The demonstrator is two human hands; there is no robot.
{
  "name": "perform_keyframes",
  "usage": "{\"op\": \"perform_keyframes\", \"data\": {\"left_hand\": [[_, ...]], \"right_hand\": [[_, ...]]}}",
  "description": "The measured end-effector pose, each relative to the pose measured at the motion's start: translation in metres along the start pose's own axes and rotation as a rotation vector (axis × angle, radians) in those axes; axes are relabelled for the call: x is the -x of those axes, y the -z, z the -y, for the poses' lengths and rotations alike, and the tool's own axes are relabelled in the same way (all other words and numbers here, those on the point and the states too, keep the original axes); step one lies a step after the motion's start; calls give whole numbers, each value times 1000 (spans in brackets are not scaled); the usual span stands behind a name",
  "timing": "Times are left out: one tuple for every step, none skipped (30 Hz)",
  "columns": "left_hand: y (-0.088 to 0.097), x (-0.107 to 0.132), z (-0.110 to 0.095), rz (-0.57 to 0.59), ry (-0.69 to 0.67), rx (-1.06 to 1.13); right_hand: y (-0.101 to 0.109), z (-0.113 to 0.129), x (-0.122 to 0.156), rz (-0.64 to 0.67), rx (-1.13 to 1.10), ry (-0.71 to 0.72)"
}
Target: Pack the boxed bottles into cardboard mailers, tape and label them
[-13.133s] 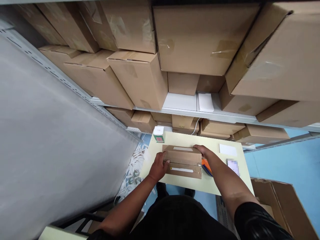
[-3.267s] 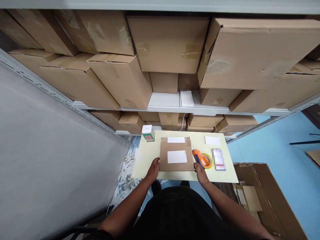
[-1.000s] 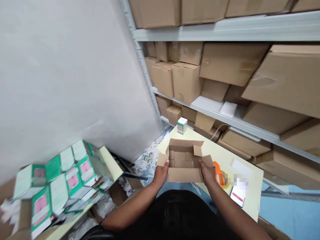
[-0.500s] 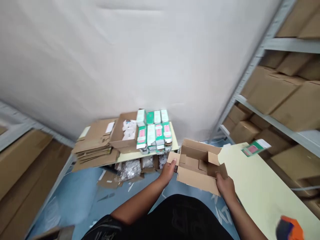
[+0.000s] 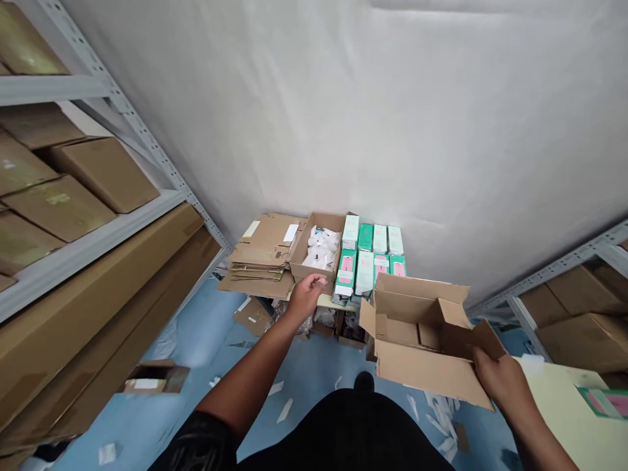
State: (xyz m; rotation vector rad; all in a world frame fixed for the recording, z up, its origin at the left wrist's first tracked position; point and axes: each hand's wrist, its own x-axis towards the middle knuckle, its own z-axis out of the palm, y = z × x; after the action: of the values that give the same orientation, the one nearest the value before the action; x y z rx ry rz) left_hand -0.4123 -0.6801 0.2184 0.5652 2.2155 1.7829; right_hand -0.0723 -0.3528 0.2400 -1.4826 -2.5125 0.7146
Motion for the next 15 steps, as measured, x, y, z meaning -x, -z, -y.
{"op": "perform_keyframes", "data": {"left_hand": [[7, -15, -6, -2, -30, -87], [13, -30, -11, 9, -55, -174], [18, -45, -15, 33, -63, -247], [21, -60, -17, 60, -59, -312], [23, -75, -18, 88, -49, -373], [23, -90, -17, 112, -34, -433], [22, -106, -13, 132, -14, -499], [20, -120, -8, 148, 10, -568], [18, -134, -1, 162, 39, -633], [15, -148, 6, 176, 75, -687], [11, -160, 14, 185, 110, -720], [8, -171, 22, 195, 143, -744], [5, -181, 29, 205, 174, -763], [2, -191, 36, 217, 200, -778], [-1, -201, 42, 230, 223, -797]], "right_hand": [[3, 8, -10, -16, -17, 27], [6, 15, -21, -29, -29, 46], [9, 22, -33, -38, -38, 60], [10, 28, -45, -44, -49, 70], [11, 33, -57, -45, -64, 80], [11, 38, -70, -39, -84, 96], [11, 42, -82, -37, -111, 119], [10, 46, -94, -37, -141, 149], [8, 50, -105, -38, -166, 179], [7, 55, -114, -37, -182, 202], [6, 59, -123, -33, -187, 216], [4, 64, -130, -25, -184, 221], [4, 68, -135, -14, -177, 220], [3, 73, -140, -3, -170, 215], [2, 76, -144, 2, -167, 205]]}}
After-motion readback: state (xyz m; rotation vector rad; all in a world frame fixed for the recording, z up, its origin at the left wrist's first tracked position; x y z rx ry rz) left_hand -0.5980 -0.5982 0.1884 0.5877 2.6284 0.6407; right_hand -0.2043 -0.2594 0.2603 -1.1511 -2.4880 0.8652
